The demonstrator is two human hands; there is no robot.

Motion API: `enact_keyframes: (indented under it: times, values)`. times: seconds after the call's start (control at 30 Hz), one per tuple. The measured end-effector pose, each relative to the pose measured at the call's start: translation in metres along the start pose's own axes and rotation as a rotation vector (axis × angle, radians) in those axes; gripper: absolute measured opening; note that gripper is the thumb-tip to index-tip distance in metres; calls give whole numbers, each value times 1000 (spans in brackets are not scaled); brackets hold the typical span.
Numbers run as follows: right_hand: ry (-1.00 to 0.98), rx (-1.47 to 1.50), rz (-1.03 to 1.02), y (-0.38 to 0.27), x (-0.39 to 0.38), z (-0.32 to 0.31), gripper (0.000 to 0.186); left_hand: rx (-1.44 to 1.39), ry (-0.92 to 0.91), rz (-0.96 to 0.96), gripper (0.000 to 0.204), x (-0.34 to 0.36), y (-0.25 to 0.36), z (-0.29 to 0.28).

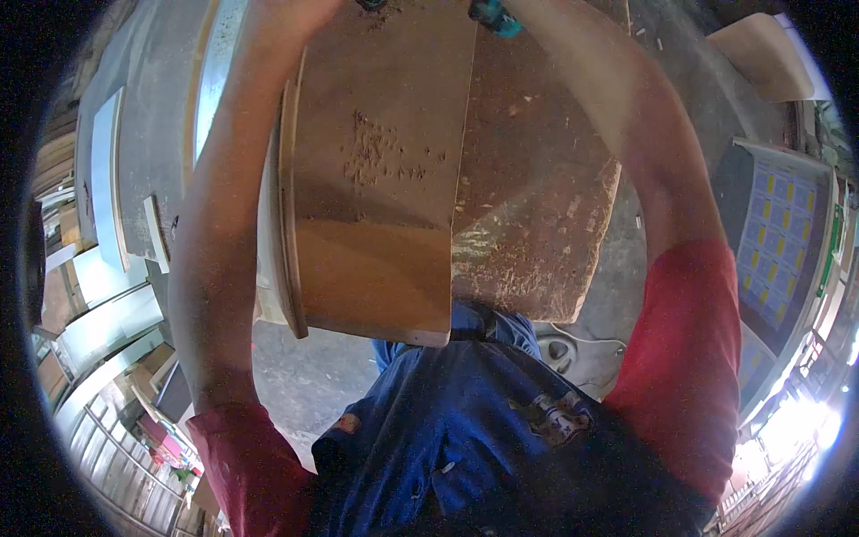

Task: The person measures a wooden board using a tape measure and then uses a power drill to drive screws into the side of a wooden structure.

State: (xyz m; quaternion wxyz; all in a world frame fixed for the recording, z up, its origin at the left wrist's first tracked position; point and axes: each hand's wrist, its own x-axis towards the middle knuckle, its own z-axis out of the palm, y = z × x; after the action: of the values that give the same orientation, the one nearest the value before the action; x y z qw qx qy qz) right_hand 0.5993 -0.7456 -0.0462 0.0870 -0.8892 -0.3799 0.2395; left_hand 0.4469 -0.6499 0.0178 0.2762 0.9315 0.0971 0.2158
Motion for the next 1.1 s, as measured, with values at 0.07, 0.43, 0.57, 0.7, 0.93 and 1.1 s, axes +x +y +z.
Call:
enact_keyframes:
  times: [0.07,0.43,0.57,0.7,0.93,1.1]
  values:
    - [95,-66,-73,15,-27,10,37,-88,-82,-180,55,0,4,1]
    - [492,123,576,-4,-251,201,49,-16,-32,-58,64,4,-12,-9]
    - [625,240,468,6,-284,257,52,-421,128,2,64,-41,-25,-35]
    - [644,274,364,9,-290,297,59,-388,206,94,51,-184,-67,-79]
    - [639,56,344,7,-303,289,52,-249,478,-714,44,-408,-219,-176]
    - [964,521,340,-48,-325,224,38,-258,569,-794,44,-451,-327,-224]
